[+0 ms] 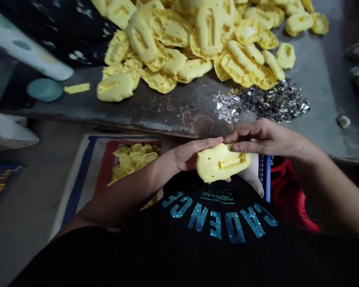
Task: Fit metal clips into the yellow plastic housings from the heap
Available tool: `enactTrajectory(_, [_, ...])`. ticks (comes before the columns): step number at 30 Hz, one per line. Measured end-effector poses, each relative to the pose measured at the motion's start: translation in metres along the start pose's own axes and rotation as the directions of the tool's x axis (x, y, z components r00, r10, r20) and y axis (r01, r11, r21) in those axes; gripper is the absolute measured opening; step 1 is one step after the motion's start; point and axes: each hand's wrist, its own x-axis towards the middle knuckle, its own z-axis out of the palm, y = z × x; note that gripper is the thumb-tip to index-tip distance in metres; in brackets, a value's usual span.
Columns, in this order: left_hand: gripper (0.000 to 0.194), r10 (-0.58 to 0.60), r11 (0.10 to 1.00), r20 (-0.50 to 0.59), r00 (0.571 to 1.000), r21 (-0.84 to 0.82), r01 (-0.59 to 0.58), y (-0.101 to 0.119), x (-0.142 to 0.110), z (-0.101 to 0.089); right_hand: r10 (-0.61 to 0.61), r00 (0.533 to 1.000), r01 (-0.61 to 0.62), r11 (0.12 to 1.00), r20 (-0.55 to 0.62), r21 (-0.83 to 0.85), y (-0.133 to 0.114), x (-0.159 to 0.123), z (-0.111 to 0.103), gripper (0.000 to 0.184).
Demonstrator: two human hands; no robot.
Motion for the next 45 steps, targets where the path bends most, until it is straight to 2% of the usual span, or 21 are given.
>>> enactTrajectory(2, [0.078, 0.054, 0.993, 0.008, 0.999, -0.102, -0.053, -0.007, 0.009, 0.009, -0.01, 0.984, 0.023, 0.997, -0.176, 0.071, 0.012, -0.018, 0.008, 0.035])
enactTrajectory(3, [0.077, 0.082, 0.987, 0.009, 0.997, -0.137, -0.08, -0.01, 0.012, 0.013, -0.001, 0.957, 0.025, 0.997, -0.291, 0.078, 0.02, -0.029, 0.012, 0.037])
enactTrajectory(4, [0.077, 0.108, 0.981, 0.008, 0.994, -0.16, -0.105, -0.011, 0.014, 0.016, 0.003, 0.907, 0.02, 0.999, -0.421, 0.051, 0.028, -0.04, 0.015, 0.037])
enactTrajectory(5, [0.077, 0.124, 0.977, 0.003, 0.992, -0.172, -0.122, -0.012, 0.015, 0.018, -0.004, 0.833, 0.0, 1.0, -0.553, -0.008, 0.036, -0.051, 0.018, 0.035])
enactTrajectory(7, [0.075, 0.148, 0.972, -0.028, 0.989, -0.182, -0.151, -0.012, 0.013, 0.02, -0.065, 0.646, -0.093, 0.982, -0.76, -0.162, 0.054, -0.076, 0.022, 0.027])
enactTrajectory(9, [0.073, 0.161, 0.968, -0.07, 0.984, -0.181, -0.171, -0.01, 0.008, 0.018, -0.15, 0.495, -0.23, 0.927, -0.856, -0.296, 0.071, -0.101, 0.02, 0.016])
enactTrajectory(10, [0.072, 0.173, 0.967, -0.085, 0.981, -0.175, -0.186, -0.009, 0.005, 0.017, -0.179, 0.445, -0.314, 0.886, -0.877, -0.34, 0.077, -0.112, 0.018, 0.011])
enactTrajectory(12, [0.07, 0.214, 0.961, -0.121, 0.969, -0.155, -0.231, -0.007, -0.001, 0.015, -0.208, 0.394, -0.487, 0.779, -0.895, -0.395, 0.087, -0.127, 0.013, 0.006])
enactTrajectory(13, [0.069, 0.234, 0.956, -0.143, 0.962, -0.147, -0.255, -0.007, -0.003, 0.015, -0.209, 0.39, -0.56, 0.719, -0.897, -0.411, 0.09, -0.131, 0.01, 0.007])
enactTrajectory(15, [0.069, 0.262, 0.947, -0.196, 0.945, -0.138, -0.291, -0.006, -0.004, 0.015, -0.192, 0.42, -0.644, 0.626, -0.887, -0.44, 0.093, -0.13, 0.006, 0.01])
enactTrajectory(18, [0.072, 0.274, 0.938, -0.264, 0.925, -0.141, -0.318, -0.007, -0.003, 0.018, -0.16, 0.486, -0.661, 0.576, -0.859, -0.482, 0.094, -0.115, 0.004, 0.014])
enactTrajectory(20, [0.071, 0.261, 0.937, -0.285, 0.922, -0.157, -0.313, -0.009, -0.002, 0.019, -0.144, 0.51, -0.663, 0.563, -0.848, -0.494, 0.094, -0.104, 0.003, 0.017])
enactTrajectory(22, [0.069, 0.245, 0.938, -0.263, 0.933, -0.18, -0.297, -0.01, -0.002, 0.016, -0.129, 0.525, -0.665, 0.555, -0.841, -0.5, 0.094, -0.096, 0.001, 0.019])
enactTrajectory(25, [0.07, 0.236, 0.942, -0.165, 0.958, -0.204, -0.267, -0.012, -0.003, 0.008, -0.112, 0.546, -0.66, 0.553, -0.83, -0.509, 0.091, -0.093, -0.001, 0.019])
enactTrajectory(29, [0.068, 0.203, 0.953, -0.079, 0.976, -0.215, -0.215, -0.013, -0.005, -0.001, -0.12, 0.54, -0.658, 0.557, -0.833, -0.507, 0.084, -0.104, 0.0, 0.013])
enactTrajectory(32, [0.069, 0.17, 0.955, -0.1, 0.98, -0.227, -0.189, -0.013, -0.005, 0.0, -0.129, 0.536, -0.655, 0.56, -0.834, -0.507, 0.082, -0.109, 0.002, 0.013])
enactTrajectory(35, [0.071, 0.129, 0.959, -0.147, 0.981, -0.233, -0.162, -0.013, -0.003, 0.004, -0.12, 0.563, -0.641, 0.562, -0.818, -0.523, 0.084, -0.101, 0.001, 0.017])
enactTrajectory(40, [0.064, 0.12, 0.954, -0.13, 0.984, -0.258, -0.151, -0.012, -0.001, 0.011, -0.088, 0.602, -0.63, 0.559, -0.794, -0.539, 0.085, -0.089, -0.006, 0.016])
enactTrajectory(45, [0.069, 0.117, 0.952, -0.096, 0.988, -0.272, -0.139, -0.014, -0.004, 0.005, -0.14, 0.552, -0.636, 0.567, -0.822, -0.523, 0.084, -0.112, -0.006, 0.01])
